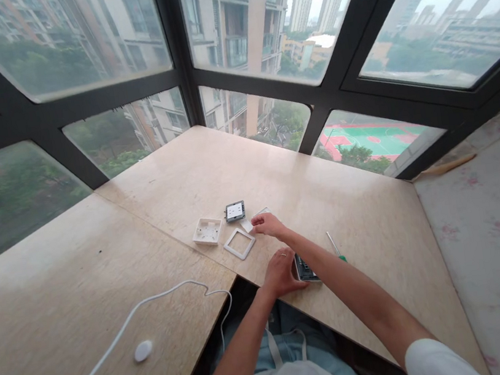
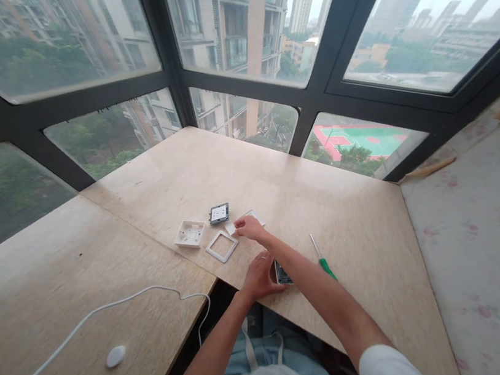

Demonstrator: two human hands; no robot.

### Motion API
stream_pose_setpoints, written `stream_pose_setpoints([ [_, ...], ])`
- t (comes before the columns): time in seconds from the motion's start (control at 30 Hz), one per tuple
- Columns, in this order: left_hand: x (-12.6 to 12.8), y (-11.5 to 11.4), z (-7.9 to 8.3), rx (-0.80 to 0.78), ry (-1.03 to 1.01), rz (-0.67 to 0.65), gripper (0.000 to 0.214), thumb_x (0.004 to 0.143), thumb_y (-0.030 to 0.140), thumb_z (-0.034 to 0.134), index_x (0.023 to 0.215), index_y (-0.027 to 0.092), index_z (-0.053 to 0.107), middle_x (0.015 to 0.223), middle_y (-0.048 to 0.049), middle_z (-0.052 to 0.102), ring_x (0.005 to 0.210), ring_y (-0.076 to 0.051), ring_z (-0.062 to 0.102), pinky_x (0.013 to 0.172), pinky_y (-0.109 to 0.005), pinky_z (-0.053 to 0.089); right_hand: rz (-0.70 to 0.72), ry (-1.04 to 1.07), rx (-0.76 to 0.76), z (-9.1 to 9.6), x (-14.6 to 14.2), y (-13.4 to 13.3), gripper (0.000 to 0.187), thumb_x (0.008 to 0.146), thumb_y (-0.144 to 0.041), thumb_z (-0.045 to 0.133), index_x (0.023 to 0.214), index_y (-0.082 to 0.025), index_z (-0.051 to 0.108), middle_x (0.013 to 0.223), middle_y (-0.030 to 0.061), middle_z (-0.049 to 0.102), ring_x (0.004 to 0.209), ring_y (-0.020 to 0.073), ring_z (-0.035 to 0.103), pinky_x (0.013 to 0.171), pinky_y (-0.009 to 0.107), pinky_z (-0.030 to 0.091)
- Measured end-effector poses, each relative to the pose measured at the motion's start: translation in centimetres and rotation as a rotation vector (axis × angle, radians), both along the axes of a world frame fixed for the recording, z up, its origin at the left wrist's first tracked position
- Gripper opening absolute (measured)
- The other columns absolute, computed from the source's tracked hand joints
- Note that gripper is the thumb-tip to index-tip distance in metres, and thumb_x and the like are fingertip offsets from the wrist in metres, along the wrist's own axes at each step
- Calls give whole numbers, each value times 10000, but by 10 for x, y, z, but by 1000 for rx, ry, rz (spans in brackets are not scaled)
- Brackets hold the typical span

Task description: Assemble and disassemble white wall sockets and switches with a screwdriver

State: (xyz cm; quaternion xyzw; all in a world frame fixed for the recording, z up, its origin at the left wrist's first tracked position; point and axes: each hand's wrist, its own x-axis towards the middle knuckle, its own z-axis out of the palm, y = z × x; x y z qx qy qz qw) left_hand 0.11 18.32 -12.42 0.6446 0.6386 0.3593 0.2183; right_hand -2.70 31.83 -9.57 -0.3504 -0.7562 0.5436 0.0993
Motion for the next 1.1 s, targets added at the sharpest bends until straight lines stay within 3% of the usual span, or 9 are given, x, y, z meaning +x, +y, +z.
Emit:
stream_pose_setpoints([
  [0.1, 0, 0, 1, -2, -1, -5, 788, 570, 482, 809, 1224, 208, 466, 1196, -105, 578, 1115, -323, 542, 995, -463, 426, 17, -6, 87, 6, 8, 3, 265, 717, -149, 636, 970, -157, 716, 969, 49, 733, 928, 220, 689, 839, 353, 553],
  [0.2, -1, -1, 0, 15, -9, -20, 846, 579, 425, 806, 1300, 207, 422, 1262, -115, 550, 1178, -323, 516, 1043, -466, 391, 59, -17, 157, 18, 36, 11, 262, 766, -189, 621, 1011, -168, 712, 1043, 65, 728, 984, 219, 680, 895, 359, 530],
  [0.3, -1, -1, -2, 20, -1, -28, 902, 575, 396, 795, 1353, 191, 387, 1314, -133, 523, 1226, -326, 489, 1081, -471, 360, 104, -44, 213, 31, 79, 17, 253, 775, -199, 628, 1012, -169, 713, 1036, 76, 731, 974, 221, 683, 920, 384, 518],
  [0.43, 1, -1, -7, 17, 26, -39, 958, 585, 379, 760, 1414, 182, 325, 1358, -142, 501, 1262, -325, 472, 1107, -478, 335, 173, -91, 248, 44, 148, 13, 388, 749, -205, 671, 1136, -191, 678, 1157, 89, 700, 1048, 240, 661, 915, 396, 525],
  [0.53, 4, 1, -11, 3, 74, -28, 1063, 591, 402, 747, 1474, 152, 210, 1470, -183, 390, 1356, -347, 384, 1139, -502, 283, 230, -177, 341, 46, 196, 3, 504, 715, -241, 729, 1211, -201, 646, 1275, 112, 637, 1194, 282, 581, 1050, 467, 420],
  [0.63, 6, 5, -12, 5, 123, -61, 1171, 586, 475, 761, 1502, 140, 114, 1541, -213, 261, 1418, -370, 276, 1140, -532, 260, 341, -248, 449, 42, 227, -10, 692, 690, -279, 772, 1339, -195, 546, 1379, 143, 549, 1271, 302, 515, 1089, 492, 373],
  [0.77, 8, 12, -7, 44, 162, -138, 1088, 608, 517, 765, 1472, 141, 221, 1483, -207, 375, 1382, -354, 347, 1154, -523, 227, 387, -217, 575, 32, 230, -24, 825, 665, -275, 802, 1405, -167, 453, 1442, 189, 464, 1346, 329, 421, 1111, 524, 333],
  [0.93, 10, 15, -3, 88, 126, -85, 875, 687, 547, 704, 1391, 153, 364, 1364, -180, 512, 1282, -323, 469, 1125, -498, 291, 352, -252, 688, 29, 206, -39, 714, 697, -84, 682, 1370, -156, 453, 1361, 173, 536, 1279, 295, 486, 1084, 482, 376],
  [1.1, 11, 16, -3, 123, 99, -68, 781, 656, 505, 719, 1308, 179, 435, 1292, -143, 562, 1226, -311, 508, 1113, -490, 314, 276, -321, 795, 33, 195, -56, 660, 691, -9, 578, 1328, -123, 451, 1242, 169, 582, 1177, 282, 523, 1027, 431, 425],
])
